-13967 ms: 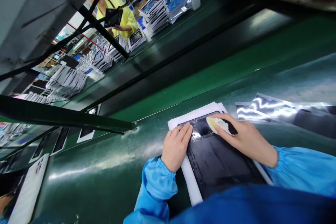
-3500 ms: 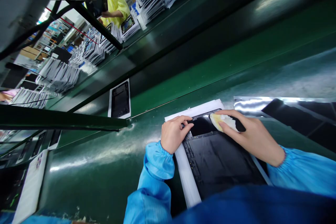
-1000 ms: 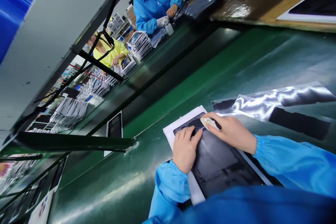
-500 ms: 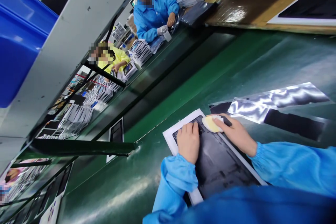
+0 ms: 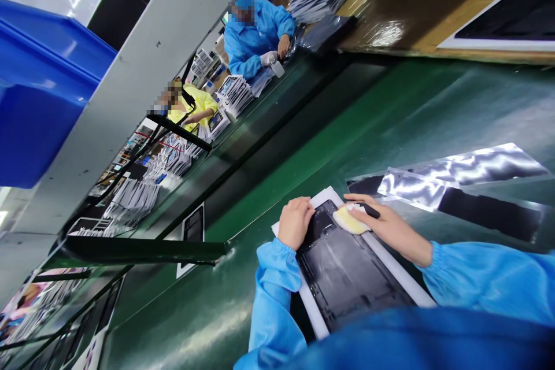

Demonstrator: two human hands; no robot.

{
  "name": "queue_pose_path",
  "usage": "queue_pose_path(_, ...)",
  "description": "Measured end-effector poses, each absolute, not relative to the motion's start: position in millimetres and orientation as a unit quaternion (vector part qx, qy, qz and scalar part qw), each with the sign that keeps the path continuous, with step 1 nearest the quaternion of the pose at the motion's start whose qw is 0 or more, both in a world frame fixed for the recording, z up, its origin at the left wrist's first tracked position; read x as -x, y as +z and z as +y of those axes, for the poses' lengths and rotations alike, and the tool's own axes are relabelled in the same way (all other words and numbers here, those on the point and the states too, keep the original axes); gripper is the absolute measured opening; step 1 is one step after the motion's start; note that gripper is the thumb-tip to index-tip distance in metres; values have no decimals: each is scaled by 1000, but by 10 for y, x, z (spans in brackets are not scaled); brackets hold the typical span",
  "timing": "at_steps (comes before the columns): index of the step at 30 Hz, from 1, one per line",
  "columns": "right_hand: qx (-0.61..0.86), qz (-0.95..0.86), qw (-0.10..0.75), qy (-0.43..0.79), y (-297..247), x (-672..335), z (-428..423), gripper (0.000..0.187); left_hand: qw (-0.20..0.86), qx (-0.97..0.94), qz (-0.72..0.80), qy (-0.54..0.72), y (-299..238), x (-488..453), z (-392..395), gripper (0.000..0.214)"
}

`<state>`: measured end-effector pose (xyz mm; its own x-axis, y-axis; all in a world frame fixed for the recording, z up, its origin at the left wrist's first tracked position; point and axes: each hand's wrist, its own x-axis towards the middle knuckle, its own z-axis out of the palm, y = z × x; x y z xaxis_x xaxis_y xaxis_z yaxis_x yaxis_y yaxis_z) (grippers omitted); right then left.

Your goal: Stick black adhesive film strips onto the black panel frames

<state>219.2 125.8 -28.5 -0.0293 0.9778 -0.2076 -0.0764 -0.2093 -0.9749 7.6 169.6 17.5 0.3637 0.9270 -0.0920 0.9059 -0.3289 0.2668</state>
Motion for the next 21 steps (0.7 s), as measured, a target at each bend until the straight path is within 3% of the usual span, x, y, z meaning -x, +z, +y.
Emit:
queue_pose_path(12,470,-380,442,663,-325,-2228,1269,65,125,-786,586,150,97,-121,1561,15)
queue_pose_path(18,428,-369,444,695,-190,-2267,1253,63,143,-764,603,179,186,-66,1543,14)
queue_pose_path(21,389,-382,440,713,-74,-2216,1131,53,153,-752,599,230,287,-81,1491,13)
